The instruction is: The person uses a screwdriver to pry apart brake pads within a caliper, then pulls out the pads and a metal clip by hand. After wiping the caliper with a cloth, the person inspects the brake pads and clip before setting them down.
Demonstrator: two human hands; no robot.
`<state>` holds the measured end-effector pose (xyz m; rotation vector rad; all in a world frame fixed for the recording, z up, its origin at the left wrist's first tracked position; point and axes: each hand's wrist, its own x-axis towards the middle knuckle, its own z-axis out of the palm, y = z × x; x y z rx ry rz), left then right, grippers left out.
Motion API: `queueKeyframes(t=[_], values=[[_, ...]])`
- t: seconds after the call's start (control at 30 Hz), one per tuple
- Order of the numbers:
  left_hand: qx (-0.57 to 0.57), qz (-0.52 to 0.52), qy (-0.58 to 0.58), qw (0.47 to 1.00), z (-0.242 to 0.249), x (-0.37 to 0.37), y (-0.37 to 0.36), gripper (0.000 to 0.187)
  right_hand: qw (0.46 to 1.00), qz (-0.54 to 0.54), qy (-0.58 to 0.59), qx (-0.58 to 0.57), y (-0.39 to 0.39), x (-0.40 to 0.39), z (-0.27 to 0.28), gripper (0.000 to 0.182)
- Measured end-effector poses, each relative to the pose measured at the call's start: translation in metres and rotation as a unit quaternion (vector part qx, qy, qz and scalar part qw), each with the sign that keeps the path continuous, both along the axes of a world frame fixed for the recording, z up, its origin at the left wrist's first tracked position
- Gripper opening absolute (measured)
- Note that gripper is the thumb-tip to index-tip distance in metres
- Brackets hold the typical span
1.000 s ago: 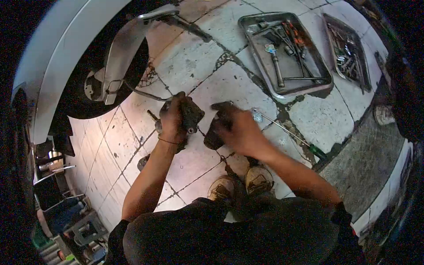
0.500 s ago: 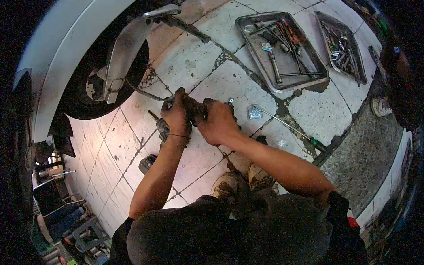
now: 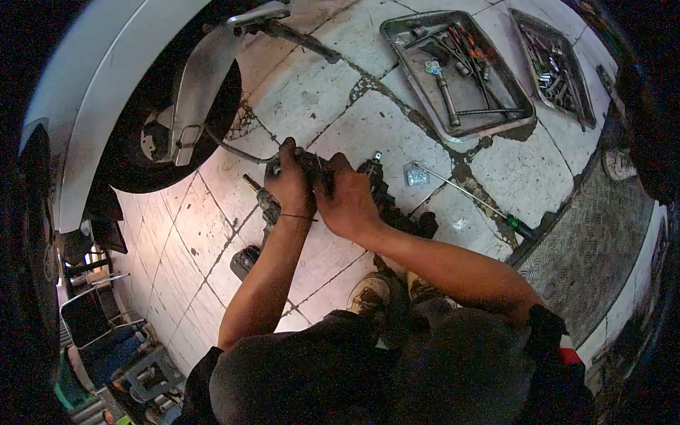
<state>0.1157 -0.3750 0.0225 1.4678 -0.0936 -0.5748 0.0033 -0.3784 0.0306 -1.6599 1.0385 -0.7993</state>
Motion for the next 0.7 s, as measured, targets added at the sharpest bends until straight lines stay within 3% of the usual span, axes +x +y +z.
queueKeyframes(t=[0.03, 0.1, 0.2, 0.33, 0.4, 0.5, 0.7], values=[[0.025, 0.0, -0.037, 0.999, 0.001, 0.0, 0.002, 0.025, 1.0, 0.002, 0.001, 0.002, 0.0, -0.003, 0.006, 0.015], [0.017, -0.003, -0.023, 1.0, 0.004, -0.001, 0.003, 0.024, 0.99, 0.073, -0.029, -0.121, -0.004, -0.008, 0.016, 0.016], [0.01, -0.014, -0.004, 1.0, -0.001, 0.001, 0.006, 0.023, 0.996, 0.085, 0.016, -0.02, -0.009, -0.002, 0.01, 0.015], [-0.009, -0.017, 0.019, 1.0, 0.004, -0.002, 0.005, 0.026, 0.995, 0.087, 0.019, -0.034, -0.008, 0.002, 0.017, 0.016], [-0.003, -0.025, 0.008, 1.0, 0.008, -0.004, 0.007, 0.028, 0.999, 0.025, -0.032, -0.035, 0.0, 0.008, 0.013, 0.015], [-0.011, -0.054, 0.012, 0.998, 0.007, 0.0, 0.012, 0.032, 0.994, 0.015, -0.028, -0.102, 0.002, 0.012, 0.009, 0.014], [-0.005, -0.058, -0.009, 0.998, 0.005, -0.001, 0.015, 0.034, 0.992, 0.023, -0.044, -0.112, 0.009, 0.015, 0.0, 0.016]])
